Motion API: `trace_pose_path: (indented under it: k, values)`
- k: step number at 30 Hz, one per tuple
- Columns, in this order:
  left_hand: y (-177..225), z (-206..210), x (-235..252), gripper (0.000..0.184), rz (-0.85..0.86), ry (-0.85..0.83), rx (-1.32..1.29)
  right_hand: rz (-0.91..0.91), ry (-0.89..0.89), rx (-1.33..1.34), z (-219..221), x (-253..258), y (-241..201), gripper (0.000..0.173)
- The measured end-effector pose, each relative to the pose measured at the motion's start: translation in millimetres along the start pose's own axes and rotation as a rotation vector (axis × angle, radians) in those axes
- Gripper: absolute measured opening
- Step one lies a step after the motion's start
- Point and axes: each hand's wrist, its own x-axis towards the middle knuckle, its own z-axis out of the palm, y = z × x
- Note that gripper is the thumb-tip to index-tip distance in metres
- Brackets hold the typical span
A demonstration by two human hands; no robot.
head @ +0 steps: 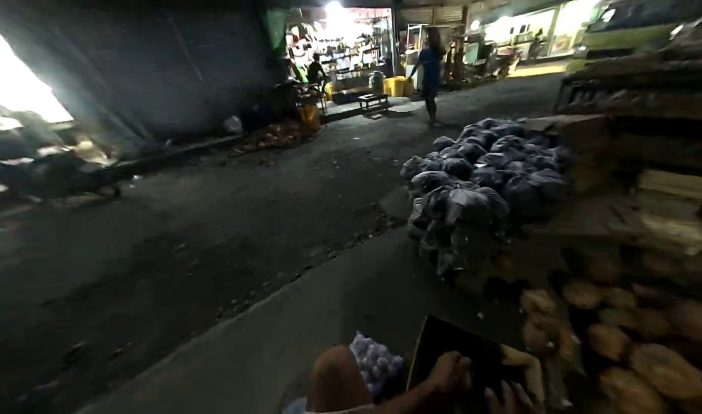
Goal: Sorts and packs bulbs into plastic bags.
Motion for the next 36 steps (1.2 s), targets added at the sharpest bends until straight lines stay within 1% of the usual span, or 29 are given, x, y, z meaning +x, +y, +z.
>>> trace_pose_path:
  k: [2,3,4,5,6,8,9,10,11,13,14,16,17,18,20,22,24,26,29,31,33,34,36]
  values:
    - [0,0,2,0.053,-0.022,0.008,-0.1,-0.099,-0.103,0.16,-4,-5,-14,0.053]
    - [4,0,1,0.062,-0.087,-0.003,-0.182,-0.152,-0.178,0.211,-4,-10,-23,0.053]
    - [10,1,-2,0.072,-0.175,-0.03,-0.281,-0.208,-0.23,0.195,-2,-15,-30,0.054]
    - [15,2,-4,0.078,-0.244,-0.075,-0.371,-0.261,-0.245,0.135,0,-19,-34,0.057]
    - [17,3,-5,0.08,-0.28,-0.134,-0.445,-0.29,-0.217,0.072,1,-22,-36,0.057]
    - [18,2,-6,0.085,-0.283,-0.283,-0.528,-0.33,-0.063,0.005,4,-24,-33,0.048]
    - [20,1,-9,0.084,-0.269,-0.329,-0.513,-0.345,0.009,-0.007,5,-23,-31,0.044]
    - [21,2,-11,0.081,-0.272,-0.337,-0.501,-0.356,0.071,-0.011,6,-22,-28,0.043]
    - [21,5,-13,0.077,-0.288,-0.31,-0.513,-0.349,0.109,-0.012,6,-21,-27,0.041]
    - [22,11,-22,0.062,-0.306,-0.241,-0.547,-0.319,0.169,0.017,4,-26,-33,0.04]
    - [22,13,-25,0.053,-0.287,-0.238,-0.562,-0.288,0.192,0.034,2,-30,-42,0.039]
    - [29,11,-35,0.037,-0.229,-0.282,-0.577,-0.252,0.203,0.084,-2,-32,-52,0.037]
    - [31,10,-38,0.033,-0.192,-0.322,-0.586,-0.232,0.2,0.145,-2,-30,-52,0.036]
    - [29,10,-38,0.033,-0.154,-0.354,-0.578,-0.204,0.196,0.209,-2,-29,-52,0.035]
    - [24,13,-32,0.033,-0.117,-0.338,-0.549,-0.159,0.177,0.321,-2,-27,-52,0.036]
    - [21,16,-29,0.038,-0.052,-0.272,-0.496,-0.145,0.172,0.362,-5,-23,-50,0.037]
    - [22,18,-29,0.047,0.007,-0.199,-0.408,-0.12,0.231,0.359,-9,-20,-47,0.036]
    - [18,19,-27,0.045,0.061,-0.14,-0.315,-0.072,0.277,0.336,-11,-17,-40,0.037]
    - [10,18,-18,0.044,0.125,-0.082,-0.282,-0.033,0.173,0.274,-16,-7,-17,0.035]
    - [12,15,-17,0.047,0.131,-0.064,-0.324,0.047,0.075,0.329,-19,-3,-14,0.042]
    - [16,14,-18,0.051,0.084,-0.044,-0.356,0.088,-0.017,0.475,-16,0,-19,0.049]
    - [18,13,-20,0.052,0.049,-0.036,-0.345,0.069,-0.058,0.5,-17,-1,-24,0.052]
    - [19,12,-19,0.051,0.0,-0.027,-0.323,0.013,-0.125,0.444,-20,0,-28,0.052]
